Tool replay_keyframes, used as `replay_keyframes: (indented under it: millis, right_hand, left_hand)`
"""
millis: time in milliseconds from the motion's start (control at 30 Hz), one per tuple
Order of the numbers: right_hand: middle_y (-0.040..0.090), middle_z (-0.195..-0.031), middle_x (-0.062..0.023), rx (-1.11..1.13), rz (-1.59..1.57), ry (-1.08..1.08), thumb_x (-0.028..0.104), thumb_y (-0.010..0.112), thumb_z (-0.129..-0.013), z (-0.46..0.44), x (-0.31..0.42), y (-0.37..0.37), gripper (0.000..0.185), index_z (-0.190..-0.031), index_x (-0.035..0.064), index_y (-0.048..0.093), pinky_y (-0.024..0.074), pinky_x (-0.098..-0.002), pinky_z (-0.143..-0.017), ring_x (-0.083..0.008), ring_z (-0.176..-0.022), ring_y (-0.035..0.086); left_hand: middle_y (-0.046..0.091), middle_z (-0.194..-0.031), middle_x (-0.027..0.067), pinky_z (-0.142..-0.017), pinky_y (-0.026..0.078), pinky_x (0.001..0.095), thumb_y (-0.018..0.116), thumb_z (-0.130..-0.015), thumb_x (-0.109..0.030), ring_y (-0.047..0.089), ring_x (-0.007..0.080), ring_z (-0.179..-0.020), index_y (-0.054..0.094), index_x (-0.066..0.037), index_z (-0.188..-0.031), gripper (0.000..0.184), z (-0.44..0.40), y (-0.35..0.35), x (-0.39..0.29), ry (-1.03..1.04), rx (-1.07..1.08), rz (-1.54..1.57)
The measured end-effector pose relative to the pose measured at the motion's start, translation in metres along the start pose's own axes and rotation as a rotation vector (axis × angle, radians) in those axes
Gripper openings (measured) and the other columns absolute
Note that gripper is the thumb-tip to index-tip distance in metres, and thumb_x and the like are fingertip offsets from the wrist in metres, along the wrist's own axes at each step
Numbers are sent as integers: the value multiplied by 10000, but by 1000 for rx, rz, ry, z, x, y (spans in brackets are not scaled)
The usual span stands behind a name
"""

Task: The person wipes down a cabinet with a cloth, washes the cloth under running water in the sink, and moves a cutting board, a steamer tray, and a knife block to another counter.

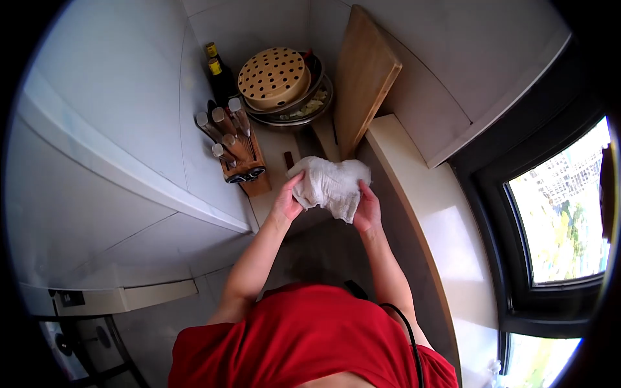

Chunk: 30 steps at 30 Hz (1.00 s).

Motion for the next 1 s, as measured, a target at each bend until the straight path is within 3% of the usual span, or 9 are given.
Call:
replay_keyframes:
  millis: [200, 467, 533, 567, 667, 800, 867, 933, 1000]
  right_hand:
    - [493, -1337, -152, -125, 27, 88, 212, 470, -949, -32, -6, -74, 435, -1322, -8, 425, 316, -435, -1087, -304, -1247, 455]
    - [428, -1393, -147, -308, 67, -57, 171, 463, -956, -69, 14, -91, 448, -1356, -6, 367, 290, -435, -1100, -293, -1293, 397]
    - [433, -1387, -139, -389, 150, -115, 148, 487, -945, -76, 21, -98, 465, -1365, -2, 354, 300, -436, -1093, -293, -1282, 405]
    - [433, -1387, -139, -390, 148, -114, 148, 487, -945, -80, 22, -103, 465, -1365, -2, 354, 300, -436, -1093, -293, -1282, 405]
    - [443, -1362, -136, -381, 152, -73, 108, 522, -915, -98, 23, -131, 498, -1374, 20, 348, 351, -412, -1059, -294, -1247, 430]
    - [503, -1276, -146, -515, 423, -164, 87, 548, -891, -102, 30, -155, 460, -1319, 2, 402, 413, -394, -996, -284, -1162, 500]
    - [507, -1279, -159, -584, 550, -176, 86, 546, -896, -97, 31, -157, 423, -1288, -17, 426, 421, -392, -993, -290, -1153, 514]
    - [564, -1048, -97, -651, 479, -208, 59, 606, -828, -90, 29, -166, 368, -1176, 7, 500, 479, -339, -785, -228, -911, 560]
    - [562, -1022, -91, -624, 413, -204, 55, 611, -821, -92, 26, -176, 335, -1137, 8, 508, 479, -332, -757, -222, -885, 558]
  left_hand:
    - [616, -1150, 108, -928, 493, 404, 575, -909, -147, 594, 245, -1078, 554, -18, -1162, 284, -21, -64, 12, 8, -168, -50]
    - [629, -1086, 96, -858, 525, 418, 598, -887, -128, 618, 245, -1002, 556, -48, -1144, 273, -78, -51, -10, 124, -239, -239]
    - [630, -1101, 113, -853, 528, 436, 635, -875, -162, 620, 256, -1001, 566, -33, -1144, 307, -89, -55, -18, 135, -343, -326]
    - [640, -1053, 112, -781, 551, 438, 660, -853, -159, 641, 258, -925, 576, -40, -1113, 298, -94, -56, -22, 151, -369, -354]
    - [642, -1028, 119, -727, 560, 427, 683, -822, -130, 652, 261, -877, 574, -33, -1105, 318, -106, -59, -30, 126, -416, -561]
    - [642, -1008, 130, -688, 559, 413, 701, -789, -99, 654, 258, -843, 573, -20, -1088, 334, -117, -75, -33, 145, -502, -729]
    - [643, -990, 130, -666, 554, 408, 710, -769, -82, 649, 244, -829, 576, -16, -1070, 336, -115, -75, -42, 264, -594, -874]
    - [643, -989, 125, -682, 549, 392, 712, -766, -82, 644, 235, -823, 571, -15, -1077, 348, -116, -73, -43, 293, -567, -871]
    - [642, -988, 121, -698, 544, 376, 715, -763, -83, 640, 225, -817, 566, -14, -1084, 360, -117, -69, -45, 323, -540, -866]
Point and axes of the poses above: each hand's wrist, its own z-axis away from the middle knuckle, its own y-axis out of the palm, x = y × z, the point moved 7 cm from there along -z, towards the middle knuckle
